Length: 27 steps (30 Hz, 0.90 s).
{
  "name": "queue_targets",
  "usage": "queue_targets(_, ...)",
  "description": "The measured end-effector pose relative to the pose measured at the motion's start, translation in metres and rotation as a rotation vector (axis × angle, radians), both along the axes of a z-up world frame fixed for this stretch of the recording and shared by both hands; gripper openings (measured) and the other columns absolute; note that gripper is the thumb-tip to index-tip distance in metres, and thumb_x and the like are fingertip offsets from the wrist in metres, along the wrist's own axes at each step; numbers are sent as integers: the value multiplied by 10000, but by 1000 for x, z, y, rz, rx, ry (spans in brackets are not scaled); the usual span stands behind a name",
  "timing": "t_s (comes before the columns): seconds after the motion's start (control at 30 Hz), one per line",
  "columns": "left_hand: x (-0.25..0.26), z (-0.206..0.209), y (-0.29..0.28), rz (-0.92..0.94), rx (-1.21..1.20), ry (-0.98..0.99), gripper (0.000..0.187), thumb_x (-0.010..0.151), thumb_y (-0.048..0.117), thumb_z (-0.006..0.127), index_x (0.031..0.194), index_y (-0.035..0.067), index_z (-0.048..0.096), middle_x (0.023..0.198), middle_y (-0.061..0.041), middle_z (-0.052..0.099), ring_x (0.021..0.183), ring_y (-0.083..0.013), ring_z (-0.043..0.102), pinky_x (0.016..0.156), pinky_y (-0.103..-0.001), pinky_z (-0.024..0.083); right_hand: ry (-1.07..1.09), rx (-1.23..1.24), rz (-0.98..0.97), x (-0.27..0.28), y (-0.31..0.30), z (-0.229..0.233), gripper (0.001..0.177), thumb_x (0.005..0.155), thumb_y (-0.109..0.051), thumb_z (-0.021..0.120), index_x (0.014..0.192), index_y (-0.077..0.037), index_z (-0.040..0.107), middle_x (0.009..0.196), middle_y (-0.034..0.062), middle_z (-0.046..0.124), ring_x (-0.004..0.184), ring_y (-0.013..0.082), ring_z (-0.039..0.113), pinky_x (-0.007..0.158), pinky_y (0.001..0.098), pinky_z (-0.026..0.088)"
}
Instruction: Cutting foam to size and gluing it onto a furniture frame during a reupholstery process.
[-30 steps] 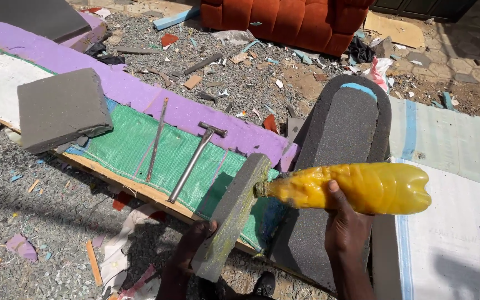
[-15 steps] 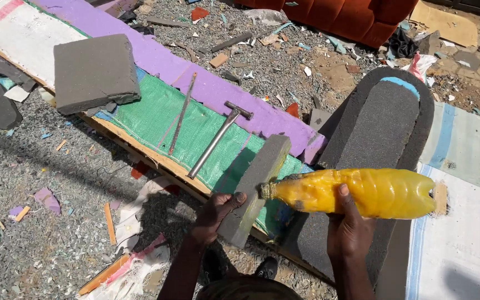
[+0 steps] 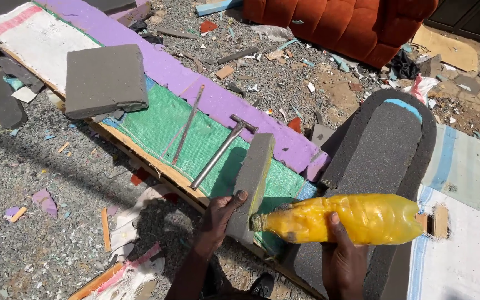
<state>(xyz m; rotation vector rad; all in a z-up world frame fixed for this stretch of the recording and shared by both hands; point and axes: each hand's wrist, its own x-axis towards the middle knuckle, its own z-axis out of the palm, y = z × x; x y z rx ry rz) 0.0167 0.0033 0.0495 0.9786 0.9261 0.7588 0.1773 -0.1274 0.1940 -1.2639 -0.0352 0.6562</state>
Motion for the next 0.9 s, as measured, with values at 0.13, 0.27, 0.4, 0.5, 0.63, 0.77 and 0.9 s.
queue_targets(0.13, 3, 3, 4, 8, 98, 92, 556, 892, 551, 722, 621, 172, 418, 546, 47, 338, 477, -103, 344, 478, -351, 265, 110, -57, 2, 3, -8, -26, 759, 773, -98, 584, 1497, -158, 361, 1375, 111, 482, 1303, 293, 523, 1110, 474, 462)
queue_targets(0.27, 1, 8, -1, -5, 211, 173, 643, 939, 554, 714, 656, 212, 250, 654, 54, 167, 577, -96, 175, 579, -335, 158, -72, 73, -39, 28, -8, -52, 761, 824, -176, 634, 1544, -195, 388, 1426, 64, 539, 1296, 266, 572, 1030, 466, 522)
queue_targets(0.4, 16, 24, -7, -5, 228, 308, 651, 937, 626, 674, 648, 214, 261, 631, 53, 188, 569, -102, 186, 595, -324, 156, -10, -11, -4, 18, 2, -34, 721, 833, -189, 631, 1517, -168, 404, 1418, 74, 549, 1287, 289, 586, 982, 479, 538)
queue_targets(0.5, 12, 29, 2, 183, 190, 298, 640, 931, 591, 701, 652, 208, 271, 634, 49, 209, 583, -115, 198, 607, -335, 192, 117, -137, -7, 10, -3, -46, 669, 880, -181, 597, 1530, -196, 438, 1408, 48, 580, 1280, 288, 592, 1018, 503, 515)
queue_targets(0.63, -14, 11, 23, 253, 134, 177, 614, 899, 577, 704, 641, 201, 292, 598, 63, 225, 550, -98, 193, 527, -356, 183, 297, -233, -57, 1, 1, -50, 609, 891, -292, 640, 1473, -159, 522, 1334, 73, 649, 1185, 284, 646, 1028, 484, 533)
queue_targets(0.77, -58, -13, 25, 404, 177, 242, 566, 872, 557, 698, 568, 143, 460, 532, 14, 412, 495, -129, 408, 491, -344, 316, 383, -240, 198, 31, 9, -96, 660, 820, -450, 745, 1417, -226, 576, 1181, 38, 736, 928, 212, 718, 556, 309, 538)
queue_targets(0.9, -108, 3, 11, 530, -90, 49, 458, 909, 382, 696, 874, -63, 799, 739, -171, 777, 595, -273, 716, 498, -363, 556, 459, -194, 325, 9, 34, -64, 625, 909, -409, 592, 1496, -227, 484, 1364, 72, 649, 1169, 268, 657, 860, 483, 538)
